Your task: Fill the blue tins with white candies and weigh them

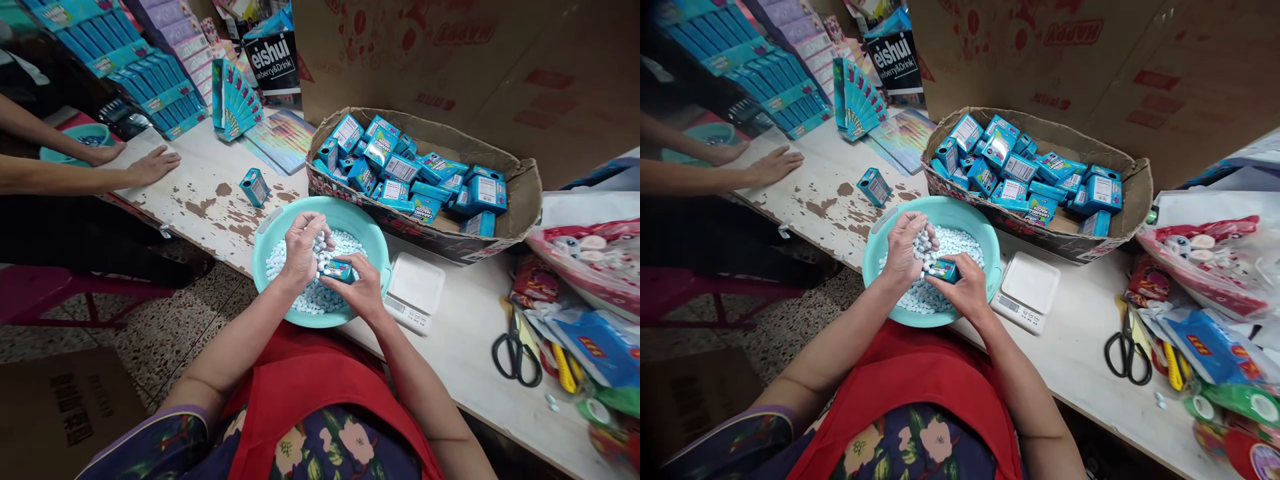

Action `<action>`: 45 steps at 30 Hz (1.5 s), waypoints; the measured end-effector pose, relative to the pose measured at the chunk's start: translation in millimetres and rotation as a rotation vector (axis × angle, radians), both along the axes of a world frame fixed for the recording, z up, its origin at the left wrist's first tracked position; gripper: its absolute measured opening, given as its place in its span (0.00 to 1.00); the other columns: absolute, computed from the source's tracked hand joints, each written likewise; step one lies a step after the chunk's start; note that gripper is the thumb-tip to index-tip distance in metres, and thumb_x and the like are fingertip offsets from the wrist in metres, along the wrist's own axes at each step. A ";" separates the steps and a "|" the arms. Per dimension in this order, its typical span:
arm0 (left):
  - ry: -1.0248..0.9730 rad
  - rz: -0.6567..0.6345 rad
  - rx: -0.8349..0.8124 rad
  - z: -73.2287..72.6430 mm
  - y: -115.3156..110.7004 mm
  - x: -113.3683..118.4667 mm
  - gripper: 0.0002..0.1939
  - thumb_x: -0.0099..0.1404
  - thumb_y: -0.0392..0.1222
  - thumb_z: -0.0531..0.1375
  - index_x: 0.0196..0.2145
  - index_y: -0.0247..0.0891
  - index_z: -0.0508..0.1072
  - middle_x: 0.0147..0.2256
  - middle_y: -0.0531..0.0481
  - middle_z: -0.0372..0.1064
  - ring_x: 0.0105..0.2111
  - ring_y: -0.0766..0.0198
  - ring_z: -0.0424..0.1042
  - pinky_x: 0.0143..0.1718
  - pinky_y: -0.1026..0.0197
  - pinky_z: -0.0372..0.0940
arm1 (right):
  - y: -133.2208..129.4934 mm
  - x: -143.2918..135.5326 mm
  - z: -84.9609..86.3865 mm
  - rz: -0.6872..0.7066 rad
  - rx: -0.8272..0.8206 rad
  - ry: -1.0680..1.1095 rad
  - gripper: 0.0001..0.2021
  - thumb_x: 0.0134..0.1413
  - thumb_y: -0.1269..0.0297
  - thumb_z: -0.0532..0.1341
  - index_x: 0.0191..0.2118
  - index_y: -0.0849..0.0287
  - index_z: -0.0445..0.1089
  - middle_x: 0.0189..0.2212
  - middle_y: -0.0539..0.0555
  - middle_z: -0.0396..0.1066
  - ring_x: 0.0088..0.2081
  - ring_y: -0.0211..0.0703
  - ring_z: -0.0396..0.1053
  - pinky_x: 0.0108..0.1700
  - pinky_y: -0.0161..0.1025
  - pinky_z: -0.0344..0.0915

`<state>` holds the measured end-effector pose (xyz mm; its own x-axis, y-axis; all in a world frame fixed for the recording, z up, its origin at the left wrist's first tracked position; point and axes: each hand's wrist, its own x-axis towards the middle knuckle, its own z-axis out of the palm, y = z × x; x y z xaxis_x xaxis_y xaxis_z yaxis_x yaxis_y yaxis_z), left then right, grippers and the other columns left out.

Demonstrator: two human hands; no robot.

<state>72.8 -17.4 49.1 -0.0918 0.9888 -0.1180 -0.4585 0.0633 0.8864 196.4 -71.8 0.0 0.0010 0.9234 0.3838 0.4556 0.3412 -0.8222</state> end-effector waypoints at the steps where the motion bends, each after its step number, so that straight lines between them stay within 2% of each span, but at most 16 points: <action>1: 0.010 0.001 -0.002 -0.3 0.6 0.7 0.15 0.55 0.49 0.65 0.32 0.40 0.63 0.22 0.59 0.65 0.17 0.72 0.66 0.19 0.68 0.63 | 0.2 0.1 -0.2 0.001 0.004 0.004 0.17 0.45 0.54 0.71 0.40 0.54 0.72 0.34 0.51 0.74 0.37 0.45 0.71 0.41 0.41 0.67; 4: 0.035 -0.005 -0.001 -0.4 1.3 2.1 0.15 0.56 0.49 0.65 0.34 0.40 0.63 0.22 0.58 0.66 0.18 0.71 0.67 0.20 0.68 0.64 | 0.7 0.5 -0.6 -0.037 0.005 0.022 0.16 0.45 0.55 0.70 0.40 0.54 0.72 0.34 0.51 0.74 0.37 0.44 0.71 0.42 0.42 0.67; 11: 0.104 -0.006 0.022 1.3 -0.4 5.7 0.17 0.56 0.52 0.65 0.27 0.38 0.62 0.23 0.58 0.64 0.19 0.72 0.67 0.21 0.68 0.65 | 0.3 1.3 0.4 -0.057 -0.024 0.041 0.17 0.45 0.54 0.70 0.40 0.53 0.72 0.35 0.51 0.74 0.38 0.45 0.72 0.43 0.43 0.67; 17: 0.102 -0.025 0.028 -2.1 0.2 6.7 0.16 0.58 0.51 0.64 0.27 0.38 0.65 0.23 0.57 0.65 0.19 0.71 0.68 0.21 0.68 0.64 | 0.8 2.4 0.2 -0.070 -0.035 0.063 0.17 0.45 0.57 0.71 0.41 0.54 0.72 0.36 0.51 0.73 0.39 0.44 0.72 0.43 0.42 0.66; 23: 0.075 -0.042 0.045 -2.7 0.8 7.2 0.15 0.58 0.50 0.64 0.30 0.40 0.63 0.19 0.60 0.62 0.19 0.70 0.68 0.20 0.69 0.62 | 1.0 2.4 -0.4 -0.064 -0.017 0.064 0.17 0.45 0.57 0.71 0.41 0.54 0.72 0.36 0.51 0.73 0.39 0.44 0.72 0.43 0.42 0.67; 28: 0.118 -0.051 0.045 -5.6 0.4 7.6 0.16 0.57 0.50 0.65 0.37 0.41 0.65 0.24 0.58 0.66 0.18 0.71 0.67 0.17 0.69 0.59 | 1.0 2.5 -2.6 -0.049 -0.034 0.049 0.17 0.45 0.57 0.71 0.42 0.53 0.71 0.36 0.51 0.73 0.40 0.45 0.72 0.44 0.42 0.67; 31: 0.169 -0.109 0.079 -9.9 2.1 9.2 0.13 0.59 0.49 0.64 0.33 0.39 0.66 0.21 0.58 0.64 0.14 0.75 0.60 0.14 0.70 0.51 | 1.2 2.6 -4.1 -0.008 -0.042 0.016 0.15 0.46 0.58 0.70 0.41 0.52 0.72 0.36 0.51 0.73 0.39 0.45 0.71 0.43 0.43 0.67; 33: 0.190 -0.072 0.095 -12.1 3.8 10.6 0.13 0.59 0.49 0.64 0.29 0.38 0.66 0.20 0.59 0.62 0.13 0.77 0.55 0.13 0.70 0.49 | 1.0 2.7 -4.2 0.016 -0.043 0.012 0.15 0.46 0.58 0.69 0.41 0.52 0.72 0.36 0.51 0.74 0.39 0.45 0.72 0.43 0.43 0.67; 35: 0.203 -0.038 0.099 -12.9 4.7 11.6 0.14 0.59 0.50 0.64 0.28 0.38 0.66 0.19 0.59 0.60 0.13 0.77 0.53 0.13 0.70 0.48 | 0.7 2.7 -3.5 -0.018 -0.047 0.037 0.15 0.46 0.58 0.70 0.41 0.52 0.72 0.35 0.51 0.74 0.38 0.45 0.72 0.43 0.43 0.68; 39: 0.200 -0.099 0.100 -10.5 3.6 12.3 0.14 0.59 0.51 0.64 0.29 0.38 0.67 0.19 0.59 0.61 0.13 0.77 0.53 0.13 0.69 0.47 | 0.2 2.6 -1.0 -0.049 -0.018 0.037 0.15 0.46 0.58 0.70 0.41 0.52 0.72 0.36 0.51 0.74 0.39 0.45 0.72 0.43 0.44 0.68; 42: 0.174 -0.065 0.118 -7.7 2.6 11.8 0.15 0.59 0.51 0.64 0.28 0.38 0.66 0.19 0.59 0.60 0.13 0.77 0.54 0.13 0.70 0.49 | 0.2 2.8 0.3 -0.022 -0.029 0.049 0.15 0.46 0.58 0.70 0.41 0.52 0.72 0.36 0.51 0.74 0.39 0.45 0.72 0.44 0.43 0.67; 45: 0.164 -0.074 0.108 -5.9 0.8 11.0 0.15 0.60 0.51 0.63 0.28 0.38 0.66 0.20 0.58 0.61 0.15 0.76 0.58 0.14 0.70 0.52 | 0.2 3.4 -0.1 -0.054 -0.048 0.071 0.16 0.45 0.57 0.71 0.41 0.53 0.72 0.36 0.51 0.73 0.39 0.45 0.72 0.43 0.43 0.67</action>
<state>83.9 -16.6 43.2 -0.0273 0.9996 -0.0002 -0.3054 -0.0082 0.9522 199.8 -71.7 -0.1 0.0773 0.9385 0.3366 0.4120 0.2774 -0.8679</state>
